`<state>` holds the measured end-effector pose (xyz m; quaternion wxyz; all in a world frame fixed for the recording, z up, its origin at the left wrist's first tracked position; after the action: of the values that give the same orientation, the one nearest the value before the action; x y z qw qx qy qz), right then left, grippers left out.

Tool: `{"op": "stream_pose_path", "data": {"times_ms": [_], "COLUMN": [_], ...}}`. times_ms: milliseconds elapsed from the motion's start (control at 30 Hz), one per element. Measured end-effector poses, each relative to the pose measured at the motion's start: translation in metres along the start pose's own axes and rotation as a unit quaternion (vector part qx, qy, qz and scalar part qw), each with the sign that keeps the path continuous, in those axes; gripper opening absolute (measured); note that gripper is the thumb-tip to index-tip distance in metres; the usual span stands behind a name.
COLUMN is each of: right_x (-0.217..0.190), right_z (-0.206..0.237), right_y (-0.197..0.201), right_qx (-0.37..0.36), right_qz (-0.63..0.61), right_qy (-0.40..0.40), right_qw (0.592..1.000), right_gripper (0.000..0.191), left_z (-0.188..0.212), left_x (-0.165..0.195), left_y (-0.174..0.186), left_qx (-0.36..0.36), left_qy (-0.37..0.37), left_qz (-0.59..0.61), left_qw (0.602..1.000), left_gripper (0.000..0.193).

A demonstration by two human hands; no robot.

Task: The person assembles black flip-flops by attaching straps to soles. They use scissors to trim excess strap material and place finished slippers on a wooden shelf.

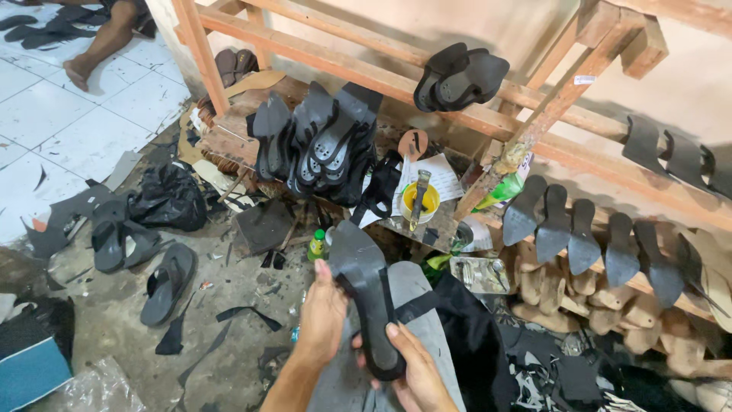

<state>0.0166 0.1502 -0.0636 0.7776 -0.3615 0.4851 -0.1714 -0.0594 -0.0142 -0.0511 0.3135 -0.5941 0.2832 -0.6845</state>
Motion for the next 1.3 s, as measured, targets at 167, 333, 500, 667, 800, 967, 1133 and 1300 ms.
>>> {"op": "stream_pose_path", "data": {"times_ms": [167, 333, 500, 667, 800, 967, 1133, 1300], "right_x": [-0.008, -0.035, -0.049, -0.020, -0.020, -0.023, -0.021, -0.048], "right_z": [-0.036, -0.049, -0.067, -0.086, -0.093, -0.093, -0.085, -0.059], "right_y": [-0.008, -0.024, 0.015, 0.065, 0.084, 0.084, 0.108, 0.141], "right_qx": [0.173, 0.078, 0.146, 0.152, 0.135, 0.117, 0.101, 0.218], "right_qz": [0.524, 0.520, 0.758, 0.808, 0.818, 0.809, 0.789, 0.654], "right_qy": [0.273, 0.245, 0.253, 0.279, 0.305, 0.337, 0.390, 0.369], "right_qw": [0.788, 0.814, 0.584, 0.496, 0.468, 0.468, 0.464, 0.623], "right_gripper": [0.068, 0.079, 0.048, 0.036, 0.041, 0.029, 0.014, 0.012], "left_z": [0.016, -0.024, -0.160, -0.272, -0.296, -0.333, -0.415, -0.382], "left_x": [-0.024, 0.006, 0.085, 0.123, 0.118, 0.078, 0.043, 0.008], "left_y": [-0.014, 0.010, 0.063, 0.062, 0.023, -0.075, -0.186, -0.234], "left_qx": [-0.033, 0.073, 0.134, 0.073, 0.031, -0.062, -0.087, -0.055], "left_qy": [-0.044, -0.158, -0.243, -0.299, -0.289, -0.262, -0.290, -0.436], "left_qz": [-0.192, -0.256, -0.217, -0.246, -0.216, -0.249, -0.428, -0.633], "left_qw": [0.980, 0.951, 0.936, 0.919, 0.932, 0.930, 0.852, 0.637], "left_gripper": [0.064, 0.055, 0.055, 0.047, 0.047, 0.048, 0.035, 0.041]}}
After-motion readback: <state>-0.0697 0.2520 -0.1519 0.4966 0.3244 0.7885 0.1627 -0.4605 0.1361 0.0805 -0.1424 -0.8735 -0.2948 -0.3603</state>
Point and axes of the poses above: each hand's wrist, its own z-axis away from the middle knuckle, its own y-axis out of the back of the hand, x = y × z, the point moved 1 cm from there along -z, towards the middle knuckle, and after that the axes turned 3 degrees about -y, right-handed, at the moved point
